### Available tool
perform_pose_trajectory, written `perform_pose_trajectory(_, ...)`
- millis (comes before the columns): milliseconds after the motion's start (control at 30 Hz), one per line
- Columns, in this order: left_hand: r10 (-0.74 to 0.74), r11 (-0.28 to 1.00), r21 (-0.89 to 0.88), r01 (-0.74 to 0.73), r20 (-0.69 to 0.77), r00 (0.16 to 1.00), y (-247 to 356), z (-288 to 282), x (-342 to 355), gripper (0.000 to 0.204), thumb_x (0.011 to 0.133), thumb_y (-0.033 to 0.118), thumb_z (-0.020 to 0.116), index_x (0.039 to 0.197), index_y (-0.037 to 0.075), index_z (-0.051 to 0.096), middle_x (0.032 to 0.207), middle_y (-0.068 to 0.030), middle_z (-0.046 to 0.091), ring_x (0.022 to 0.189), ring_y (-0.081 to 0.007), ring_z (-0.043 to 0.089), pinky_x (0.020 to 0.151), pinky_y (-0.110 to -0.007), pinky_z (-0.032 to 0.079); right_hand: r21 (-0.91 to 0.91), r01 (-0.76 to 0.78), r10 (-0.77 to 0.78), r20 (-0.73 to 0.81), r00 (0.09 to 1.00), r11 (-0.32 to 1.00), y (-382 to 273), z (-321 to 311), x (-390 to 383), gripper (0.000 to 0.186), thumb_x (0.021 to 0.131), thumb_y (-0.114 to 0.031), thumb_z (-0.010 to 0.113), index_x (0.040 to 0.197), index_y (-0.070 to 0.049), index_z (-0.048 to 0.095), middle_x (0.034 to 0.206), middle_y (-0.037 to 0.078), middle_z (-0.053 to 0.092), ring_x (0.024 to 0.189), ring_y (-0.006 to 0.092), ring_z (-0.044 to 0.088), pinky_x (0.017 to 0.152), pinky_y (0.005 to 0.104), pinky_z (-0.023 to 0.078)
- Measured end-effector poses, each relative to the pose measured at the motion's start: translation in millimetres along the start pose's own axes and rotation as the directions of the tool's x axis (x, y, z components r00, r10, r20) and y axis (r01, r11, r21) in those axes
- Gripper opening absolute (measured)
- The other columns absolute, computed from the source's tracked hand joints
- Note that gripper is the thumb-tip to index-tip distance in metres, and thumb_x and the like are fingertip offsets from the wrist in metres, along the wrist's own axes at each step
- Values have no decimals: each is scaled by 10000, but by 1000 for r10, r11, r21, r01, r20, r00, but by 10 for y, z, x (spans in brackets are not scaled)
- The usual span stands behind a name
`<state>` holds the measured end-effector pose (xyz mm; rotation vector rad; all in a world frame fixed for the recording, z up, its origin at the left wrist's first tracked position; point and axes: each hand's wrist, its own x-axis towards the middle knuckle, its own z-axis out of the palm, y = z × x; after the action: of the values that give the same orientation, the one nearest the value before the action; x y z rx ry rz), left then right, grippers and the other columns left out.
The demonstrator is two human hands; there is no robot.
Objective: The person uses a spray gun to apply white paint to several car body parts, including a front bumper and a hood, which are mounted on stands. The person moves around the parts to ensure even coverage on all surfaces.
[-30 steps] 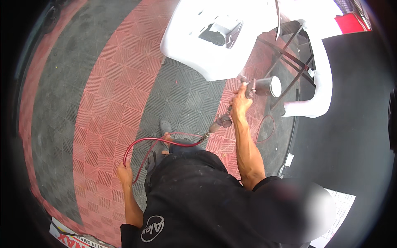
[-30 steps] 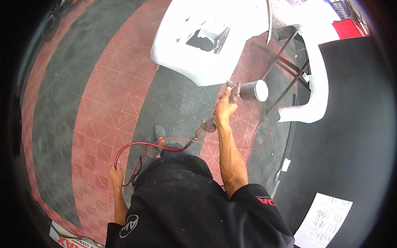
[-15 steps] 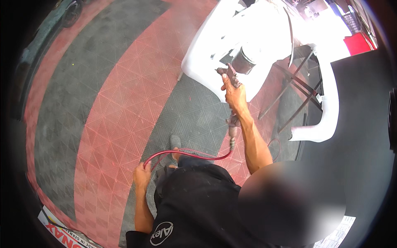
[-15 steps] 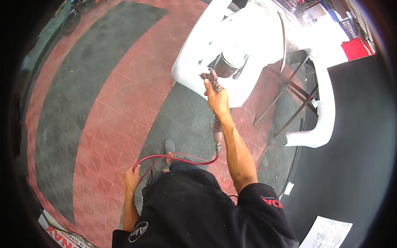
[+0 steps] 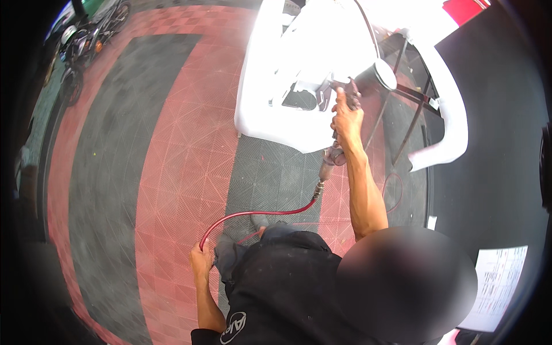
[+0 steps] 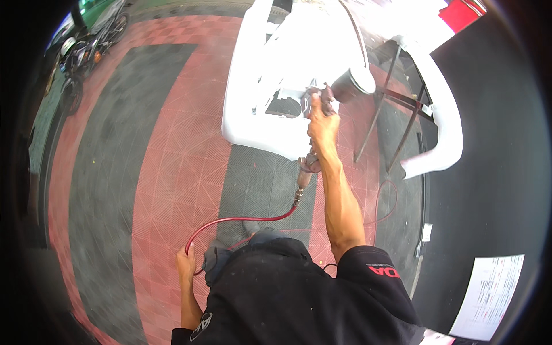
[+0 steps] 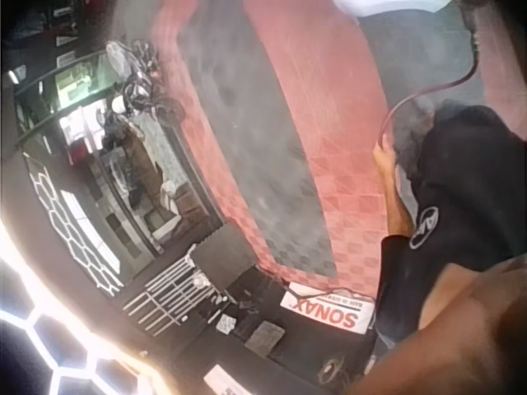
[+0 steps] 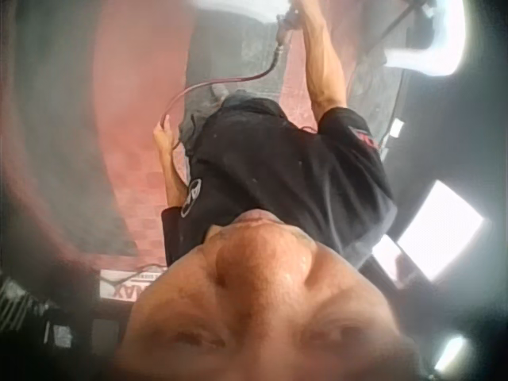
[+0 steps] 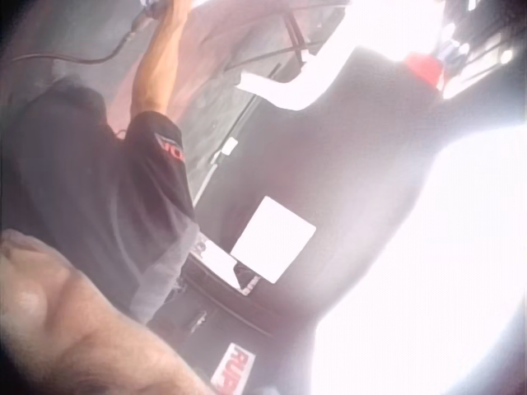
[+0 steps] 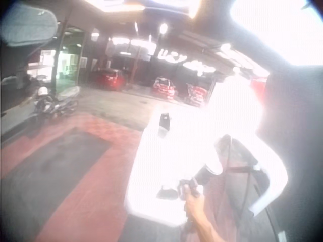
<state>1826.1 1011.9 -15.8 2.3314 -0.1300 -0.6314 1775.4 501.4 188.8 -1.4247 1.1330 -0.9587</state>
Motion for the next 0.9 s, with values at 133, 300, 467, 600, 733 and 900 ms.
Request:
perform_pose_trajectory(133,42,999,27,-42,8,999,-21,-225,302,391,1006,325,618,898,-45,684,691,-225,629,646,-326,643,646,-461,487,197,-43,89,-232,969,980,278,-384,-67,384,995,-429,675,1057,-53,626,748,36,569,464,59,431,375,246,347)
perform_pose_trajectory(300,173,967,194,-168,-12,985,-631,-851,1155,389,1010,314,608,904,-54,675,724,-258,641,659,-412,628,662,-491,479,331,-88,232,-429,873,940,761,-314,-372,379,994,-435,672,997,-74,557,756,51,604,468,89,449,383,266,371)
perform_pose_trajectory(467,312,898,335,-285,-27,950,-1130,-1644,1857,369,1003,280,616,906,-73,663,731,-270,636,660,-422,622,665,-492,478,548,-79,420,-532,735,833,1112,-201,-744,412,999,-453,659,1031,-62,530,813,65,612,502,105,442,426,284,373)
perform_pose_trajectory(600,342,884,364,-292,-79,937,-948,-2317,2373,346,1000,238,629,870,-83,635,704,-262,617,607,-402,565,622,-469,466,631,-66,490,-527,694,773,1130,151,-1206,359,1038,-431,591,1050,-82,509,873,73,596,526,111,423,447,296,370)
perform_pose_trajectory(733,513,777,482,-404,-114,851,-838,-3078,3124,363,1014,220,624,799,-69,576,660,-256,557,540,-353,474,569,-462,428,655,-81,507,-494,706,751,948,653,-1317,337,1048,-433,570,1045,-104,497,893,71,585,534,107,414,461,293,375)
perform_pose_trajectory(900,692,686,484,-543,-204,693,135,-3365,3836,420,1039,234,606,743,-47,508,607,-240,481,515,-303,401,539,-461,380,668,22,419,-493,763,744,667,923,-1100,360,1044,-448,572,1095,-99,501,919,83,589,541,106,429,460,295,394)
